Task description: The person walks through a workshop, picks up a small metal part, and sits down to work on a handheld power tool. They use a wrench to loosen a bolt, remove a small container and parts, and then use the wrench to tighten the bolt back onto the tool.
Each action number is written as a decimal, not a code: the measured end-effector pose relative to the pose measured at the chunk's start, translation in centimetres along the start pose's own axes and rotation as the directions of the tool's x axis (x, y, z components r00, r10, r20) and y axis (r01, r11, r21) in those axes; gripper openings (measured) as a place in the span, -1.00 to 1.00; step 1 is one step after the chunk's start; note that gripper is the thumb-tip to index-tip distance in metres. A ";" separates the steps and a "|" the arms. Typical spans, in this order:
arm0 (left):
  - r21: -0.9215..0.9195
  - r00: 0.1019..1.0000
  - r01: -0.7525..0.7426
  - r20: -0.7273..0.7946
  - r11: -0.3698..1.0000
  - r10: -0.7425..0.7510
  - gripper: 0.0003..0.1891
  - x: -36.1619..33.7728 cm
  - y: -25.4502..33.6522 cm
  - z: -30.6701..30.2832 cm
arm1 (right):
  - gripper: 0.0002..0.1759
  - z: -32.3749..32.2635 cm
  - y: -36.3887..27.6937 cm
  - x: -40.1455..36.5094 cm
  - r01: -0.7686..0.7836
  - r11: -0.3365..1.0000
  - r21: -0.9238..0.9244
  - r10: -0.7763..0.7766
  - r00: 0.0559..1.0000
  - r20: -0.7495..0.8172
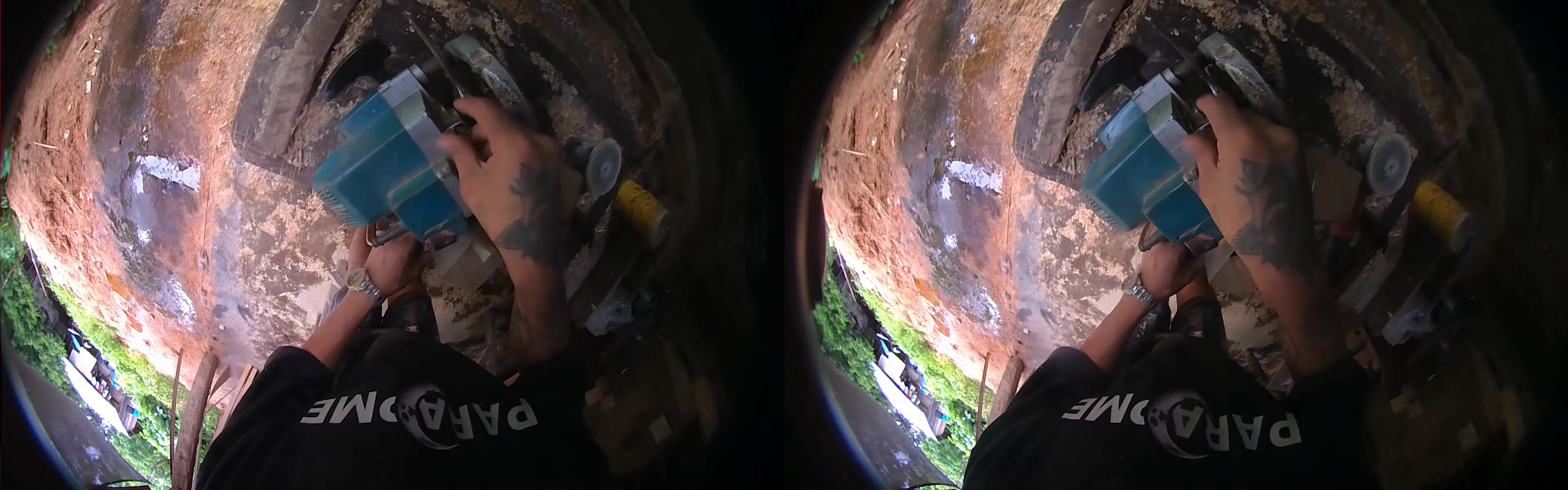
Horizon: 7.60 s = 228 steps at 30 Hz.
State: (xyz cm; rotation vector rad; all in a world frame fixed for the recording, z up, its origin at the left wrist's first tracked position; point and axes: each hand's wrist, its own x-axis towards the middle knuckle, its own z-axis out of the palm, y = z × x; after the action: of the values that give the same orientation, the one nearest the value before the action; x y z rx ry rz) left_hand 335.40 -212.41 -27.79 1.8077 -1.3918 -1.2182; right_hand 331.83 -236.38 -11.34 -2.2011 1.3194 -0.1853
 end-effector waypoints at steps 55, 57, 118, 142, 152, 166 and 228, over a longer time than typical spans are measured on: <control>-0.061 0.991 -0.094 0.090 0.994 0.099 -0.80 1.7 0.0 -1.2 | -0.43 7.6 16.7 -18.2 -0.289 0.955 0.060 0.294 0.919 -0.262; -0.039 0.988 -0.094 0.123 0.995 0.098 -0.79 1.8 -0.1 -1.3 | -0.48 7.7 16.9 -18.3 -0.279 0.959 0.052 0.284 0.929 -0.238; -0.003 0.981 0.040 0.188 0.999 -0.039 -0.09 2.0 1.7 0.0 | -0.72 4.4 19.1 -13.1 0.384 0.807 -0.448 -0.385 0.918 0.092; -0.020 0.986 0.057 0.161 0.998 -0.053 -0.36 3.2 4.4 -0.2 | -0.48 2.1 18.6 -13.9 0.282 0.942 -0.182 -0.292 0.956 -0.032; -0.080 0.980 0.085 0.184 0.993 -0.069 -0.37 2.5 2.5 0.2 | -0.48 3.0 19.4 -14.0 0.262 0.926 -0.271 -0.226 0.961 0.160; -0.144 0.988 0.035 0.155 0.989 -0.013 -0.24 3.0 4.7 -0.2 | -0.42 2.8 19.8 -14.8 0.249 0.966 -0.065 -0.237 0.961 0.144; -0.129 0.955 0.074 0.293 0.989 -0.033 -0.13 2.9 3.2 -0.6 | -0.46 8.0 16.3 -21.5 -0.324 0.940 0.112 0.342 0.888 -0.307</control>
State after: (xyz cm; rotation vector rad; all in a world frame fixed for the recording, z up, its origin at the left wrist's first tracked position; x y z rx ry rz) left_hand 334.67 -216.25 -25.83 1.6282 -1.3790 -1.6211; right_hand 311.56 -220.91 -23.11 -1.9108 1.8252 -0.4612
